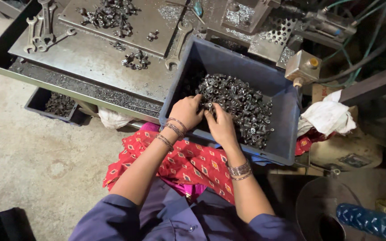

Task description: The person sits at a workshop bench and sorts small black metal fastener parts by hand, picking them from a large blue bin, checking them, and placing selected pieces into the machine beside the bench. They occasionally wipe the work surface with a red patterned cloth and move parts between the bin, the table, and the machine.

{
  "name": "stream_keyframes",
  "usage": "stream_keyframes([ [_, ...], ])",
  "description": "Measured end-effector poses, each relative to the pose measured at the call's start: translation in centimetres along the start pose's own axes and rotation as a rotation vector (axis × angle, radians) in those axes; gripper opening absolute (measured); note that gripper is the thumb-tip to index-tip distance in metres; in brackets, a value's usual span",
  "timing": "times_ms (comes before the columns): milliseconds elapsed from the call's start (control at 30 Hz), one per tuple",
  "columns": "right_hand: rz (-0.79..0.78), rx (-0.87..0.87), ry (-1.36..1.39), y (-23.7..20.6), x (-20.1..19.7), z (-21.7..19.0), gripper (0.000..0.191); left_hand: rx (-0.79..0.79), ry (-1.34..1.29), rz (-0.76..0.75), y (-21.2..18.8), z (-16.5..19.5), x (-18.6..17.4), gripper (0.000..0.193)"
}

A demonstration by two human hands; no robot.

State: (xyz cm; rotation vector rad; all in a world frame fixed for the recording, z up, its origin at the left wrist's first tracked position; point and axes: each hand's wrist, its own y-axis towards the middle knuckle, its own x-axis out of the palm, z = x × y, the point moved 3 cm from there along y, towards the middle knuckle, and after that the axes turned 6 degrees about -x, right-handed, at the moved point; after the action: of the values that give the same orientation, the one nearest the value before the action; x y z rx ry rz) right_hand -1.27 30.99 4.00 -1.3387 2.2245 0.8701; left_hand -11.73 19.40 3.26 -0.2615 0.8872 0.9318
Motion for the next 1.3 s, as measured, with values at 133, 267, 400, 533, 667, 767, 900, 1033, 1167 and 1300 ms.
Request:
stream_keyframes([
  [133, -0.052, 0.134, -0.033, 0.1, -0.2, -0.8, 0.037, 0.002, 0.005, 0.002, 0.0, 0.0, 0.0, 0.039],
  [267, -0.015, 0.015, 0.033, 0.1, -0.6, -1.8, 0.038, 0.008, -0.002, 0.007, 0.0, -0.1, 0.0, 0.038],
  [400, -0.038, 0.033, 0.026, 0.1, -0.6, -1.8, 0.039, 0.01, -0.007, 0.008, 0.2, -0.2, 0.2, 0.037],
  [533, -0.069, 0.049, 0.011, 0.1, -0.5, -1.7, 0.037, 0.004, -0.002, -0.004, 0.3, -0.3, 0.3, 0.033],
  [667, -0.107, 0.064, -0.024, 0.2, -0.3, -1.6, 0.036, 0.001, -0.003, -0.013, 0.4, -0.4, 0.4, 0.03],
  [767, -0.117, 0.05, -0.042, 0.2, -0.3, -1.8, 0.036, 0.002, 0.005, -0.019, 0.4, -0.5, 0.6, 0.031],
  [900, -0.096, 0.018, -0.017, 0.3, -0.6, -2.4, 0.038, 0.008, 0.021, -0.022, 0.5, -0.6, 0.7, 0.031],
  [1033, -0.097, 0.101, -0.012, 0.2, -1.0, -3.0, 0.045, 0.014, 0.015, -0.021, 0.5, -0.6, 0.4, 0.033],
  [1167, -0.09, 0.034, -0.018, 0.3, -1.0, -3.5, 0.043, -0.008, 0.029, -0.039, 0.5, -0.5, 0.2, 0.03],
  [1300, -0.137, 0.103, -0.034, 0.3, -0.8, -2.8, 0.039, 0.007, -0.008, -0.004, 0.5, -0.3, -0.1, 0.034],
])
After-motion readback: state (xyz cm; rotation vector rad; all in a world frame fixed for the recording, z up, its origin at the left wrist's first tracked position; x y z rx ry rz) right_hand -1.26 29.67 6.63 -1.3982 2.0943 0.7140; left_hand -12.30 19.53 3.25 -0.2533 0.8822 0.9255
